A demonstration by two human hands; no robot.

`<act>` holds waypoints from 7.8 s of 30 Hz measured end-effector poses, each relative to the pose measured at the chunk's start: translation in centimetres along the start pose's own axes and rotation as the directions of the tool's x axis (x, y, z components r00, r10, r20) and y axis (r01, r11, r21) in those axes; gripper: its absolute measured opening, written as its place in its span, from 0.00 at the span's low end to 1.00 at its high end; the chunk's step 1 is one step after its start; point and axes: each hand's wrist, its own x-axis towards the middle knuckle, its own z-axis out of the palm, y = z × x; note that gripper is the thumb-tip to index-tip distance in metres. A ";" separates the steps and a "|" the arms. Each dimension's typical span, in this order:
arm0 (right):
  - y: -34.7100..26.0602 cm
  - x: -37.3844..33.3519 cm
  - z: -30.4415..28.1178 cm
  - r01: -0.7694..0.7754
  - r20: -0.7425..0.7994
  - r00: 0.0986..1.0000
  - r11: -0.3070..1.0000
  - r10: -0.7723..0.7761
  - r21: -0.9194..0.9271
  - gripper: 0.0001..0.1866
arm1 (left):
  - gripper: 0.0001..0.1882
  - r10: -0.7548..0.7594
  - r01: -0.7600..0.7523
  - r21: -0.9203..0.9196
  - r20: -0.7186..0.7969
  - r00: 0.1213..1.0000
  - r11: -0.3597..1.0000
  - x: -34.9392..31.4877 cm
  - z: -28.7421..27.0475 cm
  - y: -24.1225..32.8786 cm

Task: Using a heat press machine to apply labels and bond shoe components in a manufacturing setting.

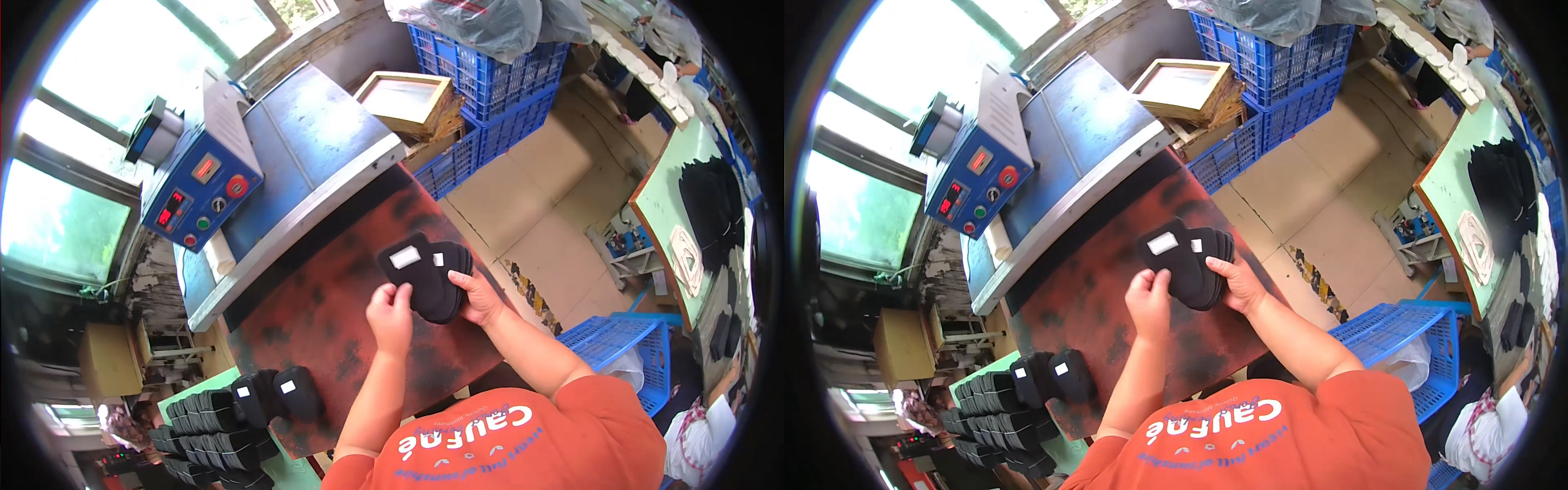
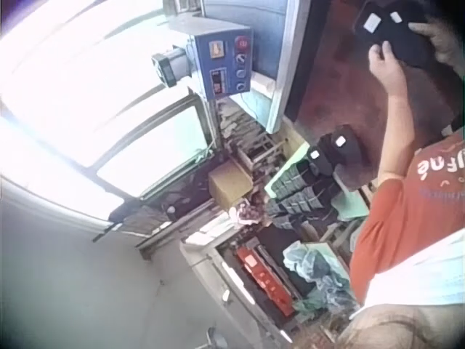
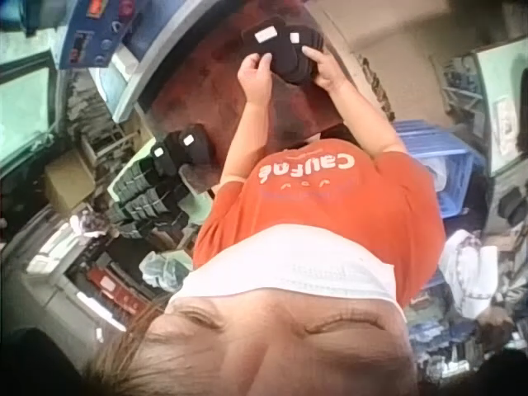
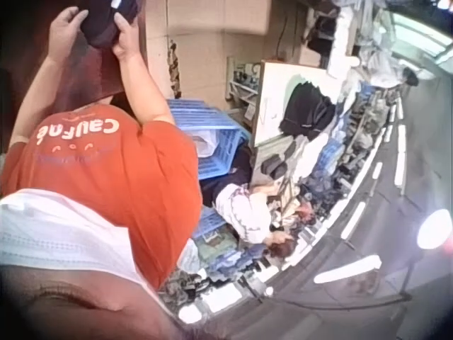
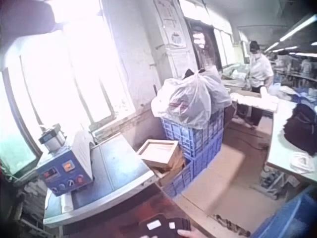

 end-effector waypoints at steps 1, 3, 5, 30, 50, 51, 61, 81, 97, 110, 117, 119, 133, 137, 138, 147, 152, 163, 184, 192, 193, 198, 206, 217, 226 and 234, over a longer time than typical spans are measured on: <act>-0.7 0.2 -0.5 0.024 -0.004 1.000 0.999 -0.024 -0.023 0.27 | 0.06 -0.095 0.092 -0.151 -0.010 0.995 0.984 1.4 0.8 0.5; -2.1 0.3 -1.5 0.031 -0.003 1.000 0.999 -0.031 -0.009 0.29 | 0.04 -0.130 0.133 -0.194 0.028 0.991 0.972 5.4 2.2 -0.7; -2.5 0.0 -2.3 -0.006 0.063 0.998 0.999 0.003 0.041 0.31 | 0.04 -0.164 0.163 -0.167 0.007 0.986 0.972 9.0 3.0 -1.1; -5.0 -0.3 -2.8 -0.101 0.003 0.995 0.979 0.102 0.179 0.26 | 0.12 -0.019 0.026 0.066 -0.101 0.995 0.997 15.5 2.7 -2.3; -4.3 -0.4 -2.6 0.025 -0.163 0.986 0.994 -0.043 -0.109 0.25 | 0.17 -0.073 0.127 -0.148 0.323 0.943 0.981 6.3 4.7 0.4; -4.3 -0.4 -2.7 0.019 -0.149 0.988 0.995 -0.033 -0.098 0.25 | 0.15 -0.079 0.130 -0.120 0.361 0.929 0.984 5.5 4.5 0.7; -6.4 -1.7 -3.9 -0.002 -0.108 0.994 1.000 0.000 -0.021 0.22 | 0.16 -0.050 0.046 0.170 0.018 0.999 0.984 5.7 3.0 -2.6; -5.6 -3.8 -4.7 -0.090 -0.073 0.994 0.995 0.086 -0.052 0.24 | 0.15 -0.175 0.221 -0.089 0.361 0.916 0.971 -0.8 3.8 0.1; -5.5 -6.1 -3.3 -0.131 -0.033 0.991 0.991 0.131 -0.001 0.21 | 0.11 -0.161 0.186 -0.044 0.339 0.927 0.982 -4.5 3.8 0.4; -3.0 -8.5 -4.2 -0.029 -0.187 0.982 0.959 -0.025 -0.281 0.17 | 0.08 0.199 -0.296 0.188 0.408 0.891 0.937 -5.9 3.3 -0.4; -2.9 -8.9 -4.6 0.162 -0.311 0.862 0.798 -0.401 -0.581 0.20 | 0.05 -0.093 0.112 -0.024 0.398 0.913 0.993 -5.9 2.7 -2.6; -4.7 -9.1 -6.2 0.219 -0.303 0.830 0.773 -0.468 -0.596 0.19 | 0.04 -0.245 0.249 0.042 0.395 0.885 0.968 -4.8 1.8 -2.9; -4.0 -10.7 -4.8 0.073 -0.243 0.957 0.941 -0.159 -0.329 0.19 | 0.08 -0.189 0.242 -0.051 0.481 0.856 0.969 -7.3 2.6 -0.9; -7.1 -11.1 -7.6 0.093 -0.269 0.957 0.993 -0.110 -0.073 0.23 | 0.05 -0.281 0.272 0.080 0.391 0.876 0.959 -7.5 1.9 -1.9; -7.7 -11.4 -7.7 0.121 -0.299 0.943 0.988 -0.145 -0.096 0.23 | 0.04 -0.284 0.256 0.123 0.368 0.885 0.959 -7.5 1.9 -2.1; -3.8 -12.1 -5.1 0.000 -0.272 0.962 0.997 -0.020 -0.071 0.17 | 0.13 -0.085 0.112 -0.030 0.470 0.878 0.993 -9.3 2.8 -0.6; -2.9 -12.3 -5.1 -0.020 -0.259 0.966 0.997 0.001 -0.070 0.17 | 0.09 -0.271 0.339 -0.036 0.527 0.806 0.940 -10.3 2.1 -0.1; -6.4 -12.1 -6.5 0.124 -0.255 0.957 0.989 -0.139 -0.076 0.22 | 0.09 -0.206 0.233 -0.218 0.141 0.968 0.948 -2.6 -2.5 -1.1; 1.3 1.0 3.5 -0.099 -0.175 0.979 0.993 0.108 0.058 0.15 | 0.10 -0.107 0.112 -0.038 0.104 0.989 0.993 11.4 -5.7 -1.3; 1.0 3.8 4.5 0.016 -0.174 0.985 1.000 -0.016 -0.001 0.14 | 0.14 -0.090 0.087 -0.053 -0.061 0.994 0.995 13.4 -7.5 -2.4; 1.1 4.0 4.7 0.010 -0.166 0.986 1.000 -0.011 -0.008 0.14 | 0.14 -0.087 0.083 -0.058 -0.072 0.994 0.995 14.8 -8.2 -3.6; 2.8 4.2 4.4 -0.054 -0.136 0.990 0.991 0.038 -0.119 0.14 | 0.20 0.454 -0.310 0.621 -0.083 0.887 0.720 14.5 -7.9 -3.9; 2.9 3.7 6.8 -0.188 -0.160 0.977 0.928 0.143 -0.323 0.22 | 0.16 -0.081 0.079 -0.077 -0.026 0.996 0.994 9.7 -5.9 -2.8; 7.6 -1.8 7.3 -0.203 -0.071 0.977 0.774 0.201 -0.600 0.22 | 0.22 0.388 -0.286 0.478 -0.127 0.913 0.831 3.3 -10.9 -0.2; 20.0 -3.0 9.2 -0.326 0.065 0.829 0.574 0.555 -0.751 0.29 | 0.21 -0.061 0.305 0.261 -0.661 0.748 0.916 -11.3 -27.2 -4.9; 22.4 -0.1 11.1 -0.595 0.118 0.714 0.688 0.690 -0.416 0.35 | 0.21 -0.330 0.192 -0.540 -0.170 0.928 0.819 -11.3 -23.6 -4.2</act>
